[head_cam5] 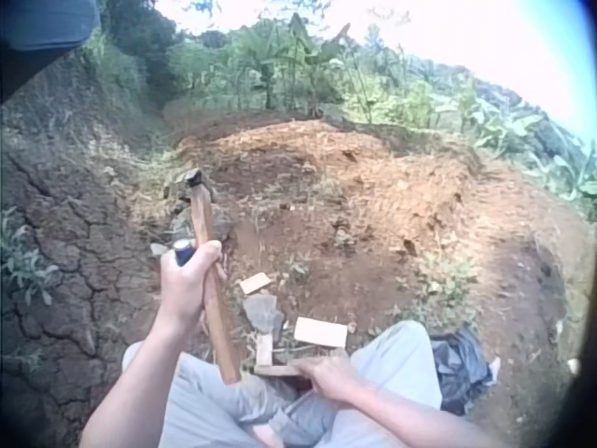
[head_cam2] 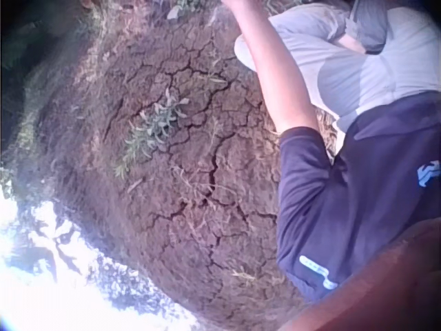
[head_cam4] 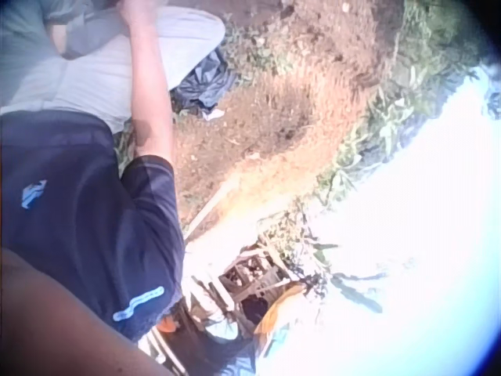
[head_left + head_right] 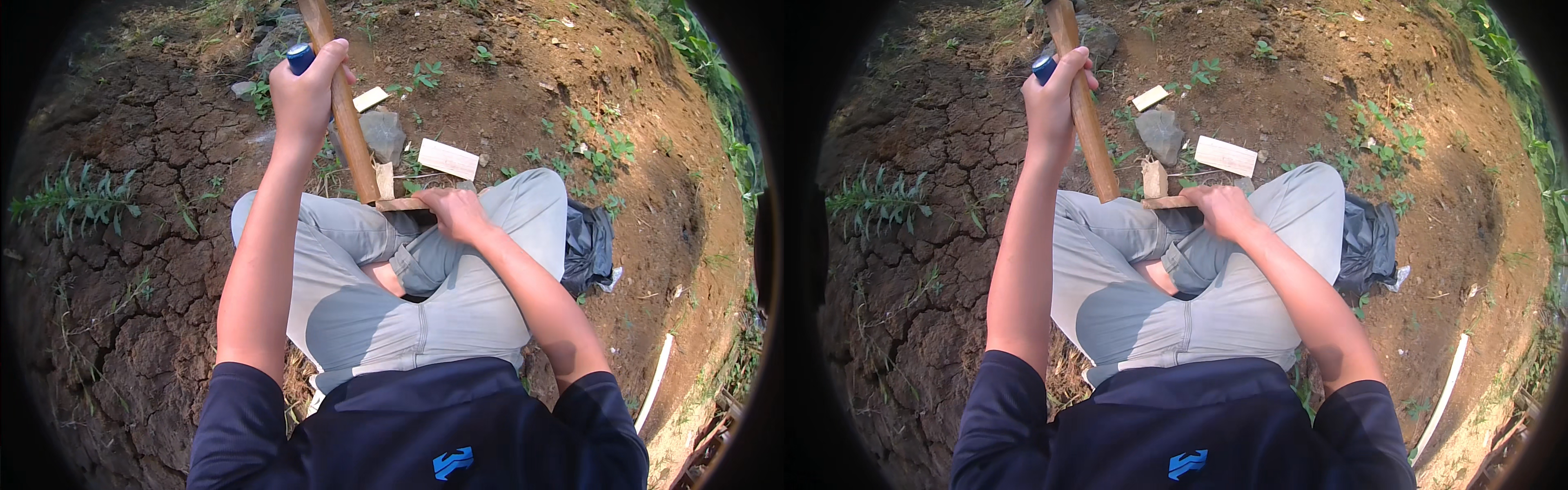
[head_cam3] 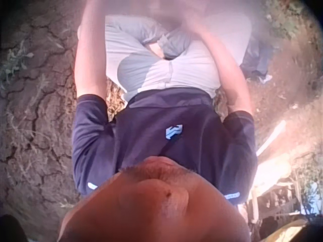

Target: The person hammers small wooden slats onto a larger wooden piece while sitting on the ground.

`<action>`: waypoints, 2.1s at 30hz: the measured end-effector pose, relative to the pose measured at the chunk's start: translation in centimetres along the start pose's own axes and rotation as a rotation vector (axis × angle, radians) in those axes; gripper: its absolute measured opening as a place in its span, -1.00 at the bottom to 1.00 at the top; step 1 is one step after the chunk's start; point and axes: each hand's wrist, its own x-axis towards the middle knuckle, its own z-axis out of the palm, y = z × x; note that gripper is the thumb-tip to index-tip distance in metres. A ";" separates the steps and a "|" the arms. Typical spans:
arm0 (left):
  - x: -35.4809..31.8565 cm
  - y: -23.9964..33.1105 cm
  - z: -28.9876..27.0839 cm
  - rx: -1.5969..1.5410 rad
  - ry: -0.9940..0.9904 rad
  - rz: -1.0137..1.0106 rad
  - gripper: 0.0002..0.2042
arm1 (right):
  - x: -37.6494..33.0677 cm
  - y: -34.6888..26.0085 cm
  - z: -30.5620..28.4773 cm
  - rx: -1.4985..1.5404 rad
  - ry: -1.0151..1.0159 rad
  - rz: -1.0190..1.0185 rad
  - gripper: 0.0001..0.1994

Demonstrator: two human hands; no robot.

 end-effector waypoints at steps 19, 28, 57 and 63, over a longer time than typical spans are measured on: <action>-2.0 0.1 -8.1 -0.050 0.270 -0.038 -0.75 | 1.6 0.0 -6.1 0.247 0.266 0.135 -0.52; -3.7 3.2 -9.0 -0.077 0.258 0.064 -0.76 | 2.4 -0.3 -3.8 0.074 0.159 0.149 -0.48; -6.6 2.9 -10.4 -0.181 0.246 0.155 -0.77 | 2.4 -1.6 -3.7 -0.229 -0.176 -0.135 -0.51; -5.6 1.5 -9.7 -0.145 0.222 0.091 -0.77 | 1.5 -0.4 -0.1 -0.219 -0.099 -0.157 -0.51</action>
